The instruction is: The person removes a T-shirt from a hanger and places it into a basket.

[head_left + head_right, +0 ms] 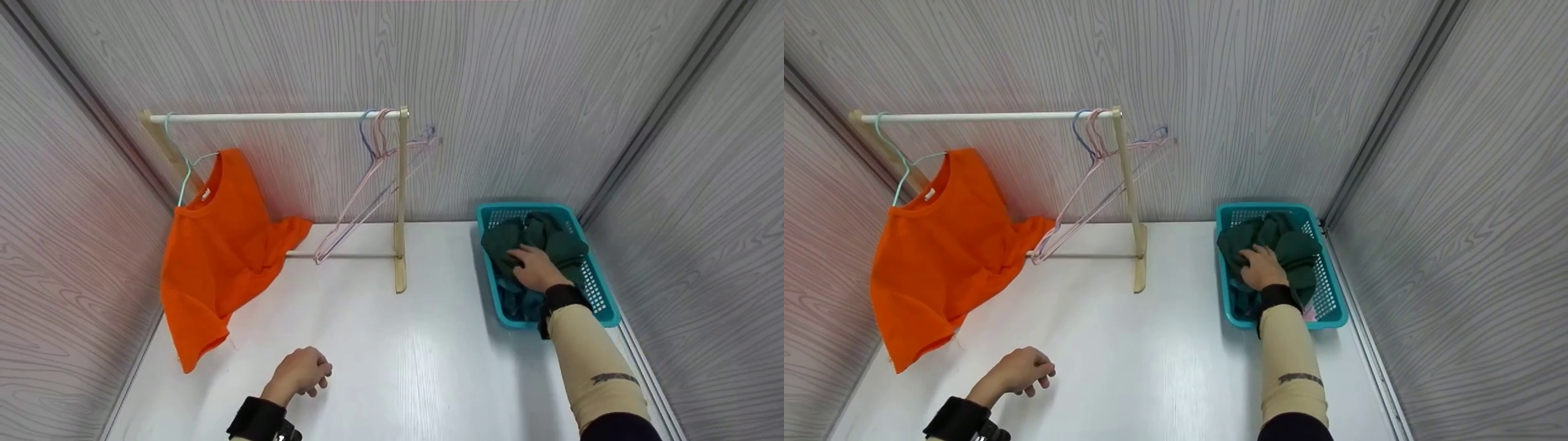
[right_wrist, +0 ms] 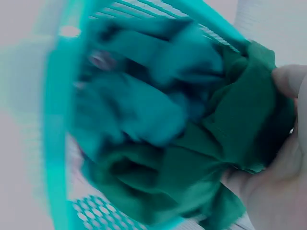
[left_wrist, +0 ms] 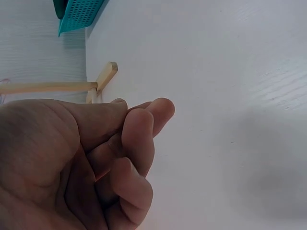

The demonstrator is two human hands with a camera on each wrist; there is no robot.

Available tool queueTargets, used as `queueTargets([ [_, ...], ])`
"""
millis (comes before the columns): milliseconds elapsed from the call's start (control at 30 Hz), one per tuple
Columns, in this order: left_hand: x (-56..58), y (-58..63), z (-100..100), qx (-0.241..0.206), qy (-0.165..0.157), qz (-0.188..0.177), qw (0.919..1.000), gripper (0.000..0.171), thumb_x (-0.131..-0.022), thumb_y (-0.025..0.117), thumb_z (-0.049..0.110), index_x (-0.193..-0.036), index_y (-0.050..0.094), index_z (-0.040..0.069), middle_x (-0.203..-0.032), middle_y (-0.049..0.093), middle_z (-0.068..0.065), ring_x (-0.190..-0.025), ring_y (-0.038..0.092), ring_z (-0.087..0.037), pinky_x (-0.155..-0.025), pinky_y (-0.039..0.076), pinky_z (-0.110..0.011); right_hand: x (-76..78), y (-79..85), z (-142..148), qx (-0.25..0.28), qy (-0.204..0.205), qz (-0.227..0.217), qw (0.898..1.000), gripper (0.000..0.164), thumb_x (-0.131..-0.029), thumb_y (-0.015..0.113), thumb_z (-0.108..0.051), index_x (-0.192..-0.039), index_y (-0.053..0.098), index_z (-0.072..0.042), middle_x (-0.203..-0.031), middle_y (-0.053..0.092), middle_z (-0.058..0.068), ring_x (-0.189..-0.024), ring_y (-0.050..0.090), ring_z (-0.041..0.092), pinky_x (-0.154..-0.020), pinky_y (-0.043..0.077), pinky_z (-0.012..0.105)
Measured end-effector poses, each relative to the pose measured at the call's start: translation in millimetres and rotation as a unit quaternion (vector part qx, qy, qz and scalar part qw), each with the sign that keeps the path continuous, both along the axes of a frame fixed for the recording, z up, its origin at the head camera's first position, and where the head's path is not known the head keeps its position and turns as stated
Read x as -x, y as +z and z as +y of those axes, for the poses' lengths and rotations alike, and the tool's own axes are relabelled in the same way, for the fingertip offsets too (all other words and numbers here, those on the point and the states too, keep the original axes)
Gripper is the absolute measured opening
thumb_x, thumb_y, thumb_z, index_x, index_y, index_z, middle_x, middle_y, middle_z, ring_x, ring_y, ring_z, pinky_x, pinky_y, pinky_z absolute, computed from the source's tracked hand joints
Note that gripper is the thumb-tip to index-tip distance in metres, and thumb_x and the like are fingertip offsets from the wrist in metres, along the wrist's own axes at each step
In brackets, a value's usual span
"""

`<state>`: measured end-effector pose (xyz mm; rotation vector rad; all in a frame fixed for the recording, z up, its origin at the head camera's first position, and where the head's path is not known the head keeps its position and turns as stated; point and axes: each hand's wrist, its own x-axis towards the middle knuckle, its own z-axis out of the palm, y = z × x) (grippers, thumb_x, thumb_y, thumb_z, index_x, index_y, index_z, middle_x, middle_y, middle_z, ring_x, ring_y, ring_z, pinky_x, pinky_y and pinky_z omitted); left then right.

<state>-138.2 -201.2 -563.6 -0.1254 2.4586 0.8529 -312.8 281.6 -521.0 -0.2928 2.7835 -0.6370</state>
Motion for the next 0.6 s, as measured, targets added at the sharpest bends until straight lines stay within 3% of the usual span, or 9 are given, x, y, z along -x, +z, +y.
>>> queueTargets([
  [133,-4.7,-2.3,0,-0.002,-0.002,-0.001,1.0000,0.019,-0.094,0.059,0.018,-0.091,0.071,0.004,-0.069,0.069,-0.004,-0.052,0.062,-0.012,-0.049,0.045,-0.025,-14.1,-25.0,4,-0.007,0.006,0.007,1.000,0.052,-0.095,0.043,-0.003,-0.147,0.038,-0.002,-0.156,0.020,0.031,-0.143,0.012,0.053,-0.113,0.015,0.067],
  [300,-10.3,-4.3,-4,0.003,0.007,-0.004,1.0000,0.019,-0.094,0.059,0.018,-0.091,0.071,0.004,-0.068,0.068,-0.003,-0.052,0.062,-0.013,-0.049,0.045,-0.025,-24.7,-43.4,6,-0.011,-0.011,-0.013,1.000,0.055,-0.093,0.043,-0.002,-0.148,0.037,-0.005,-0.158,0.016,0.028,-0.146,0.006,0.050,-0.113,0.013,0.067],
  [600,-13.6,-3.0,-5,0.005,0.007,0.001,1.0000,0.019,-0.095,0.059,0.018,-0.091,0.071,0.005,-0.068,0.068,-0.003,-0.052,0.062,-0.013,-0.049,0.045,-0.025,-29.7,-48.2,-2,-0.056,-0.007,-0.014,0.998,0.055,-0.094,0.043,-0.004,-0.148,0.036,-0.004,-0.158,0.016,0.028,-0.146,0.007,0.049,-0.110,0.018,0.070],
])
